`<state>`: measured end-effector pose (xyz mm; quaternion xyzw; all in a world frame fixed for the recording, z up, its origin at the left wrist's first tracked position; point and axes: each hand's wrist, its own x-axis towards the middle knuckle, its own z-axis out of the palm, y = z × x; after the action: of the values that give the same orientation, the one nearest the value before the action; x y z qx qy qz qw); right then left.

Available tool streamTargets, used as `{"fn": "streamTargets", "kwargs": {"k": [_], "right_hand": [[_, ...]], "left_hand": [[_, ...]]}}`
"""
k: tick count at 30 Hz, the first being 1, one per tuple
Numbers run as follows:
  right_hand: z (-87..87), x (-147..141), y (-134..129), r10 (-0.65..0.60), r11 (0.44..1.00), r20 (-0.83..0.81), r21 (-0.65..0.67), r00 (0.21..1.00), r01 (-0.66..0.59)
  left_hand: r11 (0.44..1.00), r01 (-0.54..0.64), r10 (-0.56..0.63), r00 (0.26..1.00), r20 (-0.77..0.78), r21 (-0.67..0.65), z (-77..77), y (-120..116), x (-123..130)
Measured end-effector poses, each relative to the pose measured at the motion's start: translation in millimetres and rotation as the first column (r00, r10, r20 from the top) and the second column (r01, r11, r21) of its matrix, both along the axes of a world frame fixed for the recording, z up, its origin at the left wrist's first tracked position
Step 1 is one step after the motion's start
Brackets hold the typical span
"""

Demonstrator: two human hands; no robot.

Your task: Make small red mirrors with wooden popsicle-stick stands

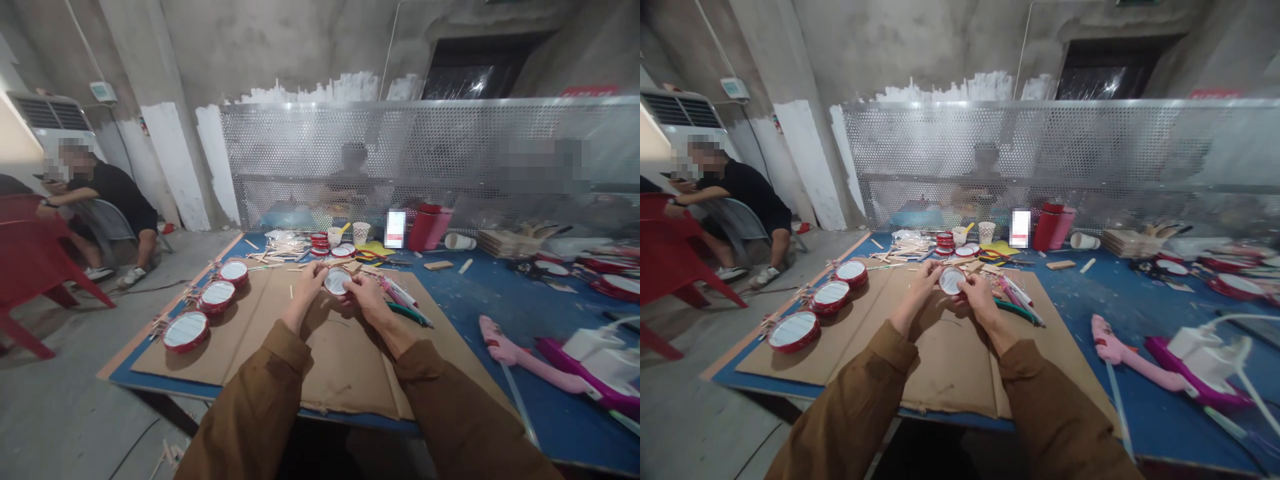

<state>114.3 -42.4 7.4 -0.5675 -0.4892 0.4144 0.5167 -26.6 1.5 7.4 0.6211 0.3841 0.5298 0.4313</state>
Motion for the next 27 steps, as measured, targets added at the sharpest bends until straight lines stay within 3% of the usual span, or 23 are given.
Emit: {"fn": "streamTargets", "kwargs": {"k": [4, 10, 16, 21, 27], "right_hand": [[5.8, 2, -2, -0.051, 0.996, -0.154, -0.08, 0.987, 0.039], [8.8, 3, -3, -0.09, 0.995, -0.173, -0.065, 0.981, 0.08], [9.2, 2, -4, -0.082, 0.996, -0.164, -0.05, 0.983, 0.074], [9.5, -1, -6, -0.081, 0.997, -0.069, -0.012, 0.994, 0.081], [5.5, -12, -8, 0.015, 0.999, 0.09, -0.033, 0.996, -0.012]], "left_hand": [[0.998, 0.057, -0.055, 0.996, -0.072, 0.038, -6.6, 3, 0], [0.978, 0.164, -0.151, 0.983, -0.1, 0.128, -4.8, 1, -3], [0.972, 0.202, -0.186, 0.973, -0.133, 0.119, -7.3, 4, -7], [0.975, 0.135, -0.093, 0.969, -0.227, 0.179, -11.1, 7, -6], [0.942, 0.112, -0.005, 0.947, -0.32, 0.317, -8.2, 6, -11]]}}
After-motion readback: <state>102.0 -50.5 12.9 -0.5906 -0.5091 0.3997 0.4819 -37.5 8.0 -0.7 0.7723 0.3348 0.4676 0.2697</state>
